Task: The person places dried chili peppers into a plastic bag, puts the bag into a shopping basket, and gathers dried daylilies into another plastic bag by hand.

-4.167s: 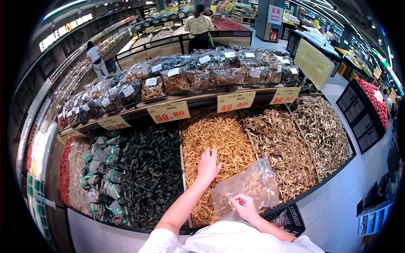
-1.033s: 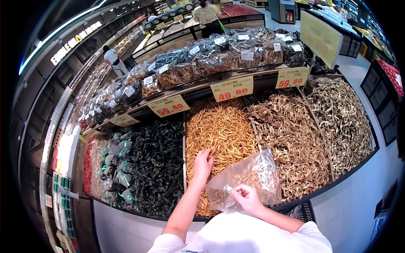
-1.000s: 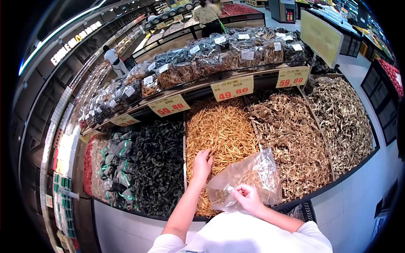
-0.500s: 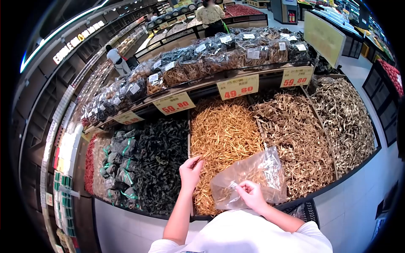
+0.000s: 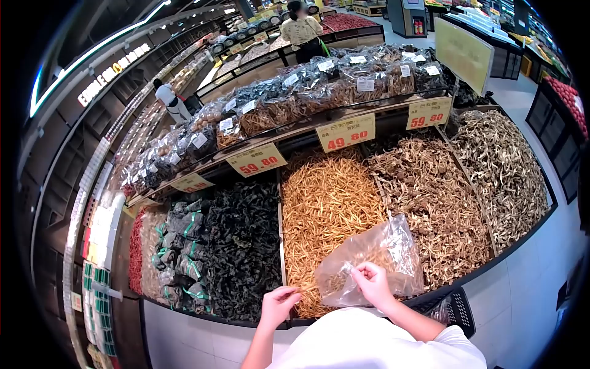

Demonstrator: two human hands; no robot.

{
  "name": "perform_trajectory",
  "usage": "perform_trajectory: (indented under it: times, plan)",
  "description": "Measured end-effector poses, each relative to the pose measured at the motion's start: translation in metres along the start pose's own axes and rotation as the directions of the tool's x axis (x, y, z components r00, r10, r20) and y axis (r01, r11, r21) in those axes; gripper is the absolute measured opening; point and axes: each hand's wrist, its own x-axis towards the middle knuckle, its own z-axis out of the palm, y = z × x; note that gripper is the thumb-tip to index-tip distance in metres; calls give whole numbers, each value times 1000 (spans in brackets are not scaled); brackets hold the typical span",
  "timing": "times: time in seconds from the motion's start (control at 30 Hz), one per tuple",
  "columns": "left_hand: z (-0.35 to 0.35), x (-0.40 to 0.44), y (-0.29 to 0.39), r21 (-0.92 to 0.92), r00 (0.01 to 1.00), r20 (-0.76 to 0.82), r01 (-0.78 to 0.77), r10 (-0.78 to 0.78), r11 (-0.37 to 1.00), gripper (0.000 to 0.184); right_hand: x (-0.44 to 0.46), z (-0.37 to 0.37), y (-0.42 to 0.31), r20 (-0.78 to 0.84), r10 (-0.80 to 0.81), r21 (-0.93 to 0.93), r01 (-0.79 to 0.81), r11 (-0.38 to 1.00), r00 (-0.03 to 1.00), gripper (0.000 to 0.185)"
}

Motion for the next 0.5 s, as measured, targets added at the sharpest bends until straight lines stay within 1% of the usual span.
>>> perform_trajectory:
  times: [0.03, 0.13, 0.17, 0.23, 0.3, 0.33, 0.37, 0.4, 0.43, 0.47, 0.5]
  plan:
    - [6, -3, -5, 31, 999, 23, -26, 25, 999, 20, 1, 1, -1, 2, -6, -6, 6, 1000, 1000, 9]
    - [30, -2, 4, 148, 995, 96, -19, 5, 989, 21, -3, 14, -9, 39, 9, 34, -11, 999, 999, 9]
    - [38, 4, -7, 140, 991, 131, -41, 22, 989, 23, -4, 16, -8, 41, -2, 31, 1, 1000, 999, 9]
    - [60, 16, -9, 62, 979, 190, -88, 75, 994, 22, -8, 19, -4, 104, -26, 9, 25, 1000, 994, 10]
    - [81, 29, -17, 88, 968, 243, -82, 58, 993, 21, -12, 20, -2, 127, -40, -11, 42, 999, 991, 9]
    - [92, 37, -28, 66, 959, 279, -75, 54, 995, 20, -14, 20, 1, 150, -54, -9, 56, 998, 987, 9]
    - [101, 44, -29, 148, 940, 341, -47, -6, 988, 30, -16, 20, 4, 173, -68, -7, 70, 998, 983, 8]
    - [115, 51, -46, -165, 918, 395, 45, 24, 985, 32, -19, 20, 2, 181, -66, 22, 63, 998, 981, 8]
    - [128, 57, -66, -454, 897, 437, 151, 72, 878, 34, -22, 19, 0, 181, -70, 18, 68, 998, 981, 8]
    - [136, 64, -78, -457, 896, 437, 144, 80, 877, 34, -25, 18, -4, 189, -60, 6, 60, 998, 980, 8]
    - [143, 70, -84, -495, 845, 530, 238, 73, 836, 36, -25, 16, -5, 195, -50, -6, 52, 999, 980, 9]
